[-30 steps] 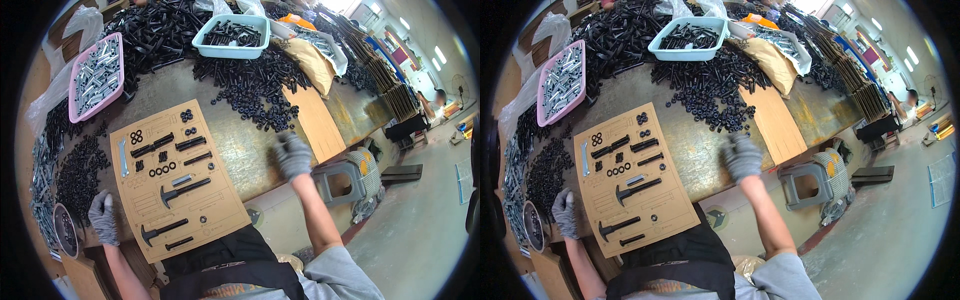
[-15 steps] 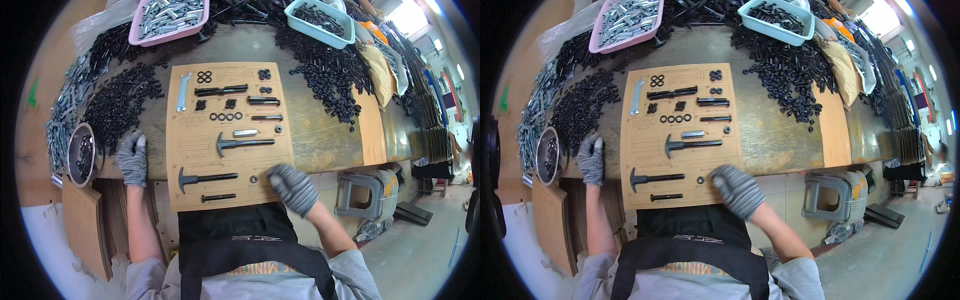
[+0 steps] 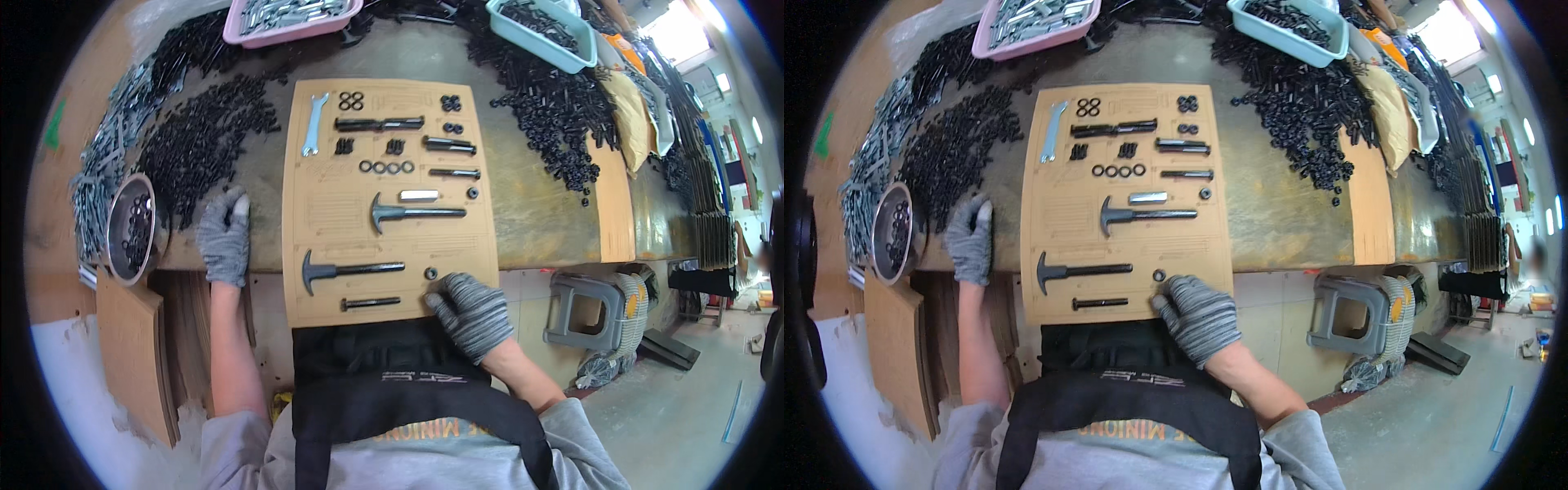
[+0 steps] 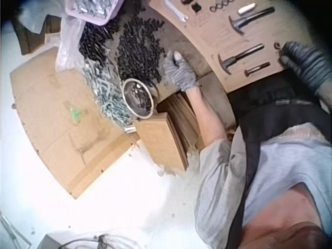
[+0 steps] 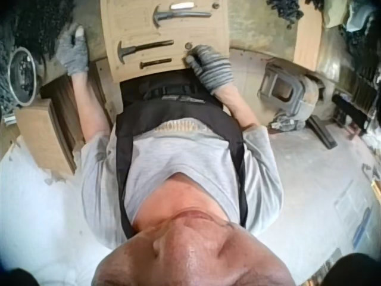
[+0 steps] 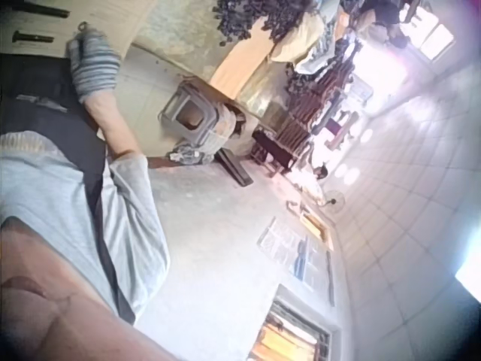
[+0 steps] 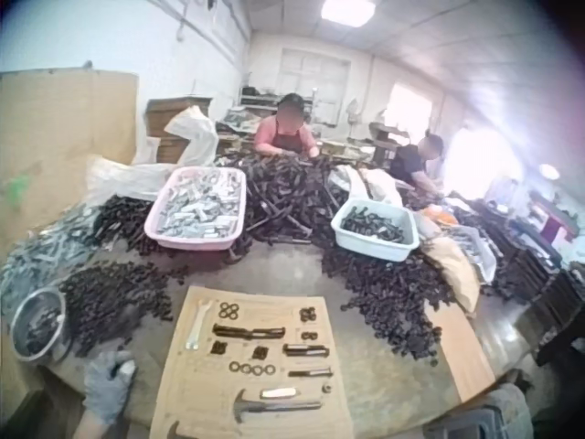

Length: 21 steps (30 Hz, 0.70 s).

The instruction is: The person assembles small metal hardware components on a cardboard template, picking up bolts, nuts, and washers from piles and bins, then placing them into designated slots. The person repeatedly arranges and reorganizes the components on the template throughout the clip.

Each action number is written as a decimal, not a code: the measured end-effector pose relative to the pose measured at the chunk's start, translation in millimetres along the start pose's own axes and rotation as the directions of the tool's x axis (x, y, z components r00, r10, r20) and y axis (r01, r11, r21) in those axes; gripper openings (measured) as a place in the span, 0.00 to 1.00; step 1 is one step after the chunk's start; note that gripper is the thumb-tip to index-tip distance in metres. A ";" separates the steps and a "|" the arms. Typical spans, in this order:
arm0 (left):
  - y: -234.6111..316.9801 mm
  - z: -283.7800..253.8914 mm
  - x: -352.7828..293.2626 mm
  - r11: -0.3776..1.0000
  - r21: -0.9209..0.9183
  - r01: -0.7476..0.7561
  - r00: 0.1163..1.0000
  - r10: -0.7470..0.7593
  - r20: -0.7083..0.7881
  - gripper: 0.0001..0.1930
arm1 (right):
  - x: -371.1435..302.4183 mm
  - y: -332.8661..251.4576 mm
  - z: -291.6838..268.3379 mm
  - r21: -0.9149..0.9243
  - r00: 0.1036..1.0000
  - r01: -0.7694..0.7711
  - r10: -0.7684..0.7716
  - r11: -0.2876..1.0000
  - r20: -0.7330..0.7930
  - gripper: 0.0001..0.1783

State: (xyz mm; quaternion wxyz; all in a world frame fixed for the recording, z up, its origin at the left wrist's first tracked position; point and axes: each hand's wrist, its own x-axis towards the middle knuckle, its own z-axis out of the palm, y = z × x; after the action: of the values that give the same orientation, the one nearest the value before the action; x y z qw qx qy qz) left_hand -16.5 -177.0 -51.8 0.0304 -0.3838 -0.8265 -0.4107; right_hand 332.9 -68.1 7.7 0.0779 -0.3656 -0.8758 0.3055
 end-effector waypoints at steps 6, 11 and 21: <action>-34.1 -10.4 3.8 0.965 -0.228 0.126 0.992 -0.116 0.059 0.13 | 12.2 29.1 -32.6 0.096 0.967 -0.042 0.065 0.994 -0.245 0.11; 45.4 -2.4 44.9 0.958 -0.287 -0.026 0.980 0.081 0.183 0.11 | 34.6 180.0 -117.0 0.009 0.678 -0.406 0.308 0.914 -0.667 0.12; 280.1 148.2 34.0 0.867 -0.437 -0.239 0.476 0.497 0.725 0.15 | 74.5 226.8 -167.9 -0.094 0.842 -0.347 0.265 0.933 -0.469 0.21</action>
State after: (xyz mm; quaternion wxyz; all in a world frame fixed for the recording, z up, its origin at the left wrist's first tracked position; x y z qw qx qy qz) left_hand 183.5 50.9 46.4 -0.3215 -0.6995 -0.5741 -0.2787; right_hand 474.1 187.2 1.5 0.1953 -0.5670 -0.7874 0.1431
